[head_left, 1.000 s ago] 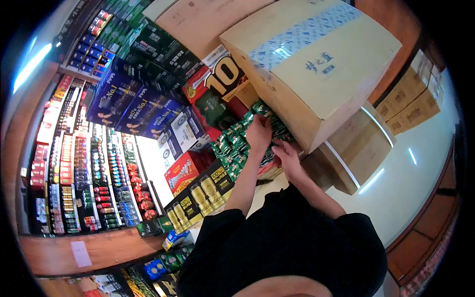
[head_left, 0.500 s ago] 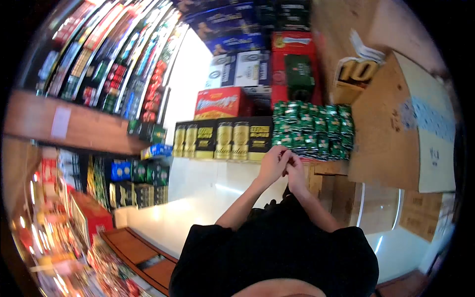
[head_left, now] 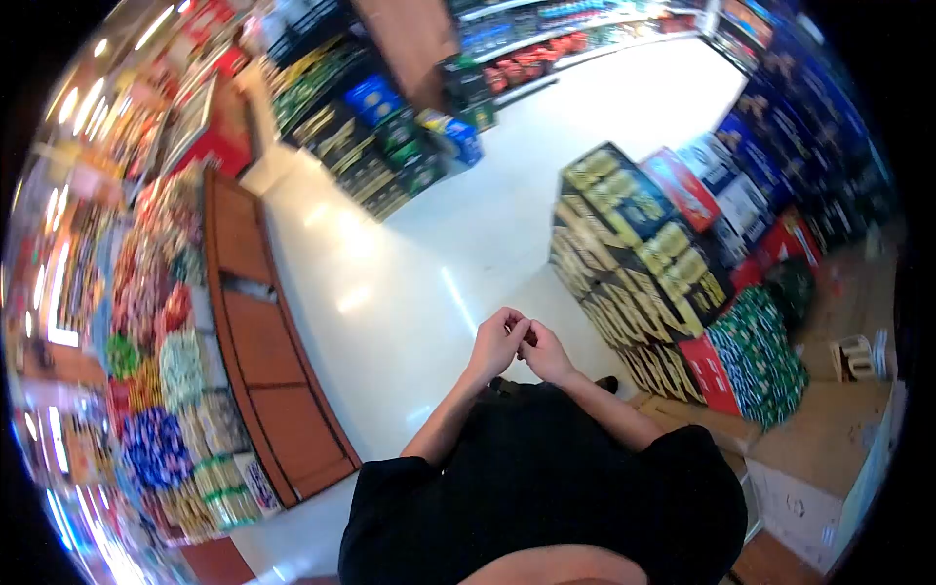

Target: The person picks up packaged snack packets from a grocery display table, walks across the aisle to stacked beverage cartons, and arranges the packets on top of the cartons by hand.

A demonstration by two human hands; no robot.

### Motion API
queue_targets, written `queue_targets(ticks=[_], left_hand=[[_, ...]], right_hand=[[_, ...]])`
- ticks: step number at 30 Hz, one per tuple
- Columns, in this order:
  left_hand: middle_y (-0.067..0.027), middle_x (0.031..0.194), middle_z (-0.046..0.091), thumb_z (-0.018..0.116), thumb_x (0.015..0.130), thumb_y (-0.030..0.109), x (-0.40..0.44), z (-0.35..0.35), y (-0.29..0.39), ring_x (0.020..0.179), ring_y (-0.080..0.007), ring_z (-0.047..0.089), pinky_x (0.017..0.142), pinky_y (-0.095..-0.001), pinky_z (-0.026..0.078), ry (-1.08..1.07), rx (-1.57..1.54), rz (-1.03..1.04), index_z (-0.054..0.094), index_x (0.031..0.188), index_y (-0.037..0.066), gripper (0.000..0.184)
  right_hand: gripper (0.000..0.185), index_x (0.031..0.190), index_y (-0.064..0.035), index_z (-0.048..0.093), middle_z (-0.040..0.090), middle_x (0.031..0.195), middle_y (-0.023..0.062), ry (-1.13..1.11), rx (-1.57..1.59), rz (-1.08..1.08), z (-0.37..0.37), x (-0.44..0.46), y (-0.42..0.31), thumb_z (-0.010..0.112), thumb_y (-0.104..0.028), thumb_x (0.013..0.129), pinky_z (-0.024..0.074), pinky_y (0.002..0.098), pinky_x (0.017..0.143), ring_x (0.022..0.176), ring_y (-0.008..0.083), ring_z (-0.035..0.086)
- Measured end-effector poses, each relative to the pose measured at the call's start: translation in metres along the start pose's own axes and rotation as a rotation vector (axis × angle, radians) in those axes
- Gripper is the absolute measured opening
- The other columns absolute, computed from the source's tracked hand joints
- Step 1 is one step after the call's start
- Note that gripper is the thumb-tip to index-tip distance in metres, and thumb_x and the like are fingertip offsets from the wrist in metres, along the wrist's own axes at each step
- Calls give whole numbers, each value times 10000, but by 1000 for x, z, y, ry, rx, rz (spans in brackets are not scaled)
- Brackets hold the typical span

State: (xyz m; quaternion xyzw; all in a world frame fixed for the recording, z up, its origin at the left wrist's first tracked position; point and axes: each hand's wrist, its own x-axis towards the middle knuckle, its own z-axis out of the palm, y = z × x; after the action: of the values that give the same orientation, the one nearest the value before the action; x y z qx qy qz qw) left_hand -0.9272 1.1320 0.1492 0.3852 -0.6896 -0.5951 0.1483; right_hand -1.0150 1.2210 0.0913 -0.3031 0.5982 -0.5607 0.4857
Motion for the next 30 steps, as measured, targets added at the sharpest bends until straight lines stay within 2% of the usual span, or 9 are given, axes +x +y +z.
queue_targets(ticks=[6, 10, 13, 15, 17, 21, 25, 29, 30], left_hand=[[-102, 733, 624, 599, 862, 196, -61, -111, -59, 666, -166, 587, 623, -300, 485, 312, -19, -137, 593, 901, -19, 219], [-50, 739, 604, 616, 871, 176, -80, -156, -103, 658, -86, 551, 578, -243, 469, 452, -178, -132, 587, 928, -18, 204], [-36, 716, 590, 624, 865, 172, -89, -179, -112, 635, -85, 539, 561, -243, 459, 601, -269, -128, 583, 904, -19, 199], [-32, 696, 584, 637, 855, 191, -91, -203, -106, 619, -90, 531, 550, -249, 451, 657, -336, -187, 581, 884, -16, 217], [-28, 674, 577, 651, 844, 214, -92, -231, -114, 601, -93, 523, 538, -255, 443, 692, -336, -252, 579, 860, -13, 239], [-33, 608, 553, 675, 820, 264, -79, -305, -143, 564, -95, 500, 511, -267, 422, 741, -196, -352, 577, 784, -3, 287], [-38, 582, 539, 668, 823, 262, -58, -395, -158, 552, -105, 495, 505, -284, 417, 799, -80, -408, 570, 756, 2, 285], [-47, 570, 528, 652, 830, 269, -38, -485, -159, 537, -128, 489, 508, -306, 416, 890, 78, -409, 560, 747, 2, 295], [-65, 577, 529, 643, 835, 283, -35, -506, -150, 541, -149, 494, 520, -321, 419, 901, 65, -427, 555, 756, -4, 311]], right_hand=[[210, 1101, -33, 506, 538, 824, 4, -438, -21, 229, 140, 19, -15, 408, -127, 941, 405, 237, 557, 666, 84, 501], [232, 1107, -25, 502, 538, 895, 12, -697, -315, 219, 187, 52, 29, 418, -171, 947, 413, 253, 595, 745, 89, 508], [246, 1114, -29, 498, 536, 941, 9, -759, -172, 44, 223, 69, 56, 429, -194, 945, 415, 244, 592, 736, 87, 510], [257, 1135, -19, 473, 534, 1013, 47, -876, -232, 124, 249, 81, 38, 427, -178, 939, 429, 271, 677, 847, 132, 516], [270, 1146, 13, 469, 542, 1122, 117, -994, -303, 152, 275, 97, 42, 420, -152, 938, 455, 337, 856, 1046, 222, 528], [239, 1131, -52, 436, 533, 925, 39, -1151, -321, 183, 347, 142, 38, 427, -178, 928, 417, 258, 543, 708, 112, 517], [232, 1046, 10, 489, 592, 1013, 188, -1214, -595, 202, 427, 211, 48, 481, -122, 855, 481, 393, 671, 878, 256, 612], [240, 998, -36, 555, 641, 920, 186, -1309, -588, -303, 507, 270, 3, 433, -191, 861, 475, 453, 727, 871, 362, 608], [254, 993, -40, 558, 642, 910, 187, -1318, -744, -261, 527, 284, -10, 428, -217, 867, 472, 446, 738, 879, 359, 607]])
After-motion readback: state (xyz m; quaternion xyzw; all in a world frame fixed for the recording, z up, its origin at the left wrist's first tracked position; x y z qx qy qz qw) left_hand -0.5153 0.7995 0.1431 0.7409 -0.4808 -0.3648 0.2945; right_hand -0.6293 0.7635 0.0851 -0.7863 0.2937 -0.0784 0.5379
